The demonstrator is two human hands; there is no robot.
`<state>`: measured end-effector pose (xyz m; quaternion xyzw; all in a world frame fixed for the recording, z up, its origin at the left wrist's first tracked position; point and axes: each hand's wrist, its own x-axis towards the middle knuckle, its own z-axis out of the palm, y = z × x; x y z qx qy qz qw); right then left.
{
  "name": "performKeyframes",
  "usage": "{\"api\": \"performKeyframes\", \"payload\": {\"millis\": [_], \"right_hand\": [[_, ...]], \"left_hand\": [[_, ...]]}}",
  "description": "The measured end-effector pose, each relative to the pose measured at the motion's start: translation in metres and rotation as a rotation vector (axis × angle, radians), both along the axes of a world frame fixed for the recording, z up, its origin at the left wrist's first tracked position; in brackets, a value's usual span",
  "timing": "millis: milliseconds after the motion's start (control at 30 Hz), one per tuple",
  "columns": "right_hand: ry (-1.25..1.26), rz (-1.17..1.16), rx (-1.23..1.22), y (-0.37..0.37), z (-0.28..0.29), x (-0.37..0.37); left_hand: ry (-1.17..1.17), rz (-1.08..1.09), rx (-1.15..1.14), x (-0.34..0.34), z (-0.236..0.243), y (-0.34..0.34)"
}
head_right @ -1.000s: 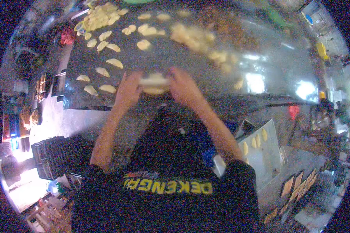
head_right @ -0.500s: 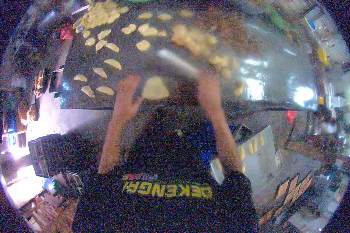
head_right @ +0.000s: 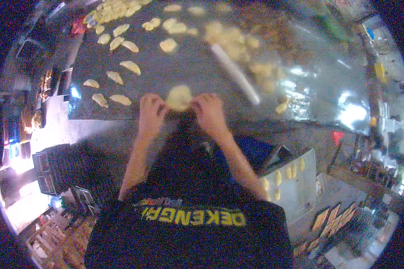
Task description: Rolling out dough with a rolling pin, adding a dark filling, and rolling the dough into individual pastry shapes.
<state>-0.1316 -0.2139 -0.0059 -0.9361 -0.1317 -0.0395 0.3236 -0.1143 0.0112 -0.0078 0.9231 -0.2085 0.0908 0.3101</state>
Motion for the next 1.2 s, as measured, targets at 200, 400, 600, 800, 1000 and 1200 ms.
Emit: {"api": "performKeyframes", "payload": {"millis": [200, 400, 600, 800, 1000, 1200], "right_hand": [[0.059, -0.568, -0.244, 0.05, 0.007, 0.021], [-0.167, -0.744, -0.468, 0.027, -0.005, 0.109], [-0.134, -0.531, -0.22, 0.01, -0.002, 0.141], [-0.041, 0.032, 0.185, 0.006, 0.026, 0.104], [-0.136, 0.141, 0.014, 0.057, 0.067, 0.118], [0.378, 0.509, 1.062, 0.209, 0.107, 0.179]], "left_hand": [[0.169, 0.333, 0.089, 0.02, 0.006, -0.036], [-0.019, 0.515, 0.268, 0.132, 0.004, -0.057], [-0.126, 0.497, 0.198, 0.164, 0.013, -0.034], [-0.078, 0.506, -0.052, 0.054, 0.058, 0.018], [-0.053, 0.725, -0.097, -0.025, 0.091, 0.067], [-0.129, 0.844, -0.301, -0.001, 0.112, 0.106]]}}
